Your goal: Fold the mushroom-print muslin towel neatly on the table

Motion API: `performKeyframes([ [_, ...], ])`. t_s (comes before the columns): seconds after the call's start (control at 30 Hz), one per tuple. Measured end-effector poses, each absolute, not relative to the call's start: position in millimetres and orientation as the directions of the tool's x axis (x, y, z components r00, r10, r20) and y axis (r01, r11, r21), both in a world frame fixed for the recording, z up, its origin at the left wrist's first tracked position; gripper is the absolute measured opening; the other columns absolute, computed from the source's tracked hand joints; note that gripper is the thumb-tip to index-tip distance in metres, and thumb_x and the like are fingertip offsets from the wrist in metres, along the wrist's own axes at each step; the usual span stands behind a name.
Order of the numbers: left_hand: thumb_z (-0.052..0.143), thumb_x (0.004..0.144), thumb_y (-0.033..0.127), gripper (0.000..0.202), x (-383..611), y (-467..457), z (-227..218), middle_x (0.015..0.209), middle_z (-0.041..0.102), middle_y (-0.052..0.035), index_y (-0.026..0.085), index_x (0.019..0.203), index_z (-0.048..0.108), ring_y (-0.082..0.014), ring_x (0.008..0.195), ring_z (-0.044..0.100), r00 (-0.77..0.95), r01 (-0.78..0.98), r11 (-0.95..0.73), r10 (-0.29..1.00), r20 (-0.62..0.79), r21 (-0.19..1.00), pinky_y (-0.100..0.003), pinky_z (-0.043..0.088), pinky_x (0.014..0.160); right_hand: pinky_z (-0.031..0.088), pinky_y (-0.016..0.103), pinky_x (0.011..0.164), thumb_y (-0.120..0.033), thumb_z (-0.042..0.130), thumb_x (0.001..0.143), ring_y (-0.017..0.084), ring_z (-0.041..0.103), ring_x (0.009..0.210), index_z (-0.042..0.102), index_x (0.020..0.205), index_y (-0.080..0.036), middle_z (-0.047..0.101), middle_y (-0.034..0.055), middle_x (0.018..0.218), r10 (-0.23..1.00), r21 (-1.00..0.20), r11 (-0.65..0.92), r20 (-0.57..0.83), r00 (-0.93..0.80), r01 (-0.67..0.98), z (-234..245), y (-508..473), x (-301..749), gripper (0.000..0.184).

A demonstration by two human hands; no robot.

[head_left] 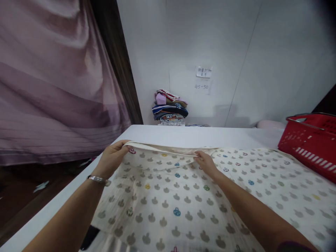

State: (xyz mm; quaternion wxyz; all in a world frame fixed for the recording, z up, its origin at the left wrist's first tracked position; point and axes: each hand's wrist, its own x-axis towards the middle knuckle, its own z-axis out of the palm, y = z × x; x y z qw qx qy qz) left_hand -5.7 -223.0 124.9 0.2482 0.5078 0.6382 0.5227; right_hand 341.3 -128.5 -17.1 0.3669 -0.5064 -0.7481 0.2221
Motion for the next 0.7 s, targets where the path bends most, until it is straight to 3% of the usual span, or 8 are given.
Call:
performKeyframes([
  [0.2,0.062,0.067,0.036,0.026,-9,-236,128,0.082,0.064,0.0010,0.017,0.084,0.065,-0.0141,0.078,0.052,-0.320,0.431,-0.111,0.909,0.266,0.896,-0.022,0.040,0.072,0.042,0.027,0.059,-0.031,0.048,0.079,0.015,0.055,0.063,0.039,0.131,-0.026,0.063,0.0002,0.085,0.937,-0.777,0.349,0.304,-0.173,0.524,-15,-113,337,0.054],
  [0.37,0.062,0.067,0.036,0.025,-14,-246,126,0.083,0.064,0.0001,0.017,0.083,0.065,-0.0161,0.082,0.053,-0.296,0.452,-0.105,0.919,0.260,0.886,-0.023,0.040,0.075,0.043,0.031,0.075,-0.031,0.049,0.079,0.019,0.059,0.084,0.056,0.116,-0.021,0.065,0.0043,0.094,0.937,-0.711,0.347,0.292,-0.193,0.611,-16,-99,342,0.038],
  [0.6,0.063,0.066,0.037,0.025,-18,-244,121,0.081,0.066,0.0021,0.018,0.082,0.066,-0.0146,0.078,0.054,-0.341,0.449,-0.071,0.908,0.244,0.891,-0.022,0.041,0.071,0.041,0.035,0.087,-0.032,0.043,0.084,0.022,0.056,0.101,0.060,0.111,-0.022,0.062,0.0062,0.112,0.903,-0.593,0.429,0.310,-0.298,0.682,2,-107,359,0.034],
  [0.7,0.063,0.065,0.037,0.026,-13,-245,125,0.082,0.066,0.0004,0.017,0.082,0.066,-0.0155,0.080,0.054,-0.348,0.446,-0.076,0.903,0.252,0.892,-0.022,0.041,0.072,0.040,0.034,0.086,-0.031,0.044,0.083,0.022,0.056,0.100,0.060,0.110,-0.020,0.063,0.0075,0.110,0.901,-0.565,0.433,0.276,-0.333,0.702,8,-112,363,0.033],
])
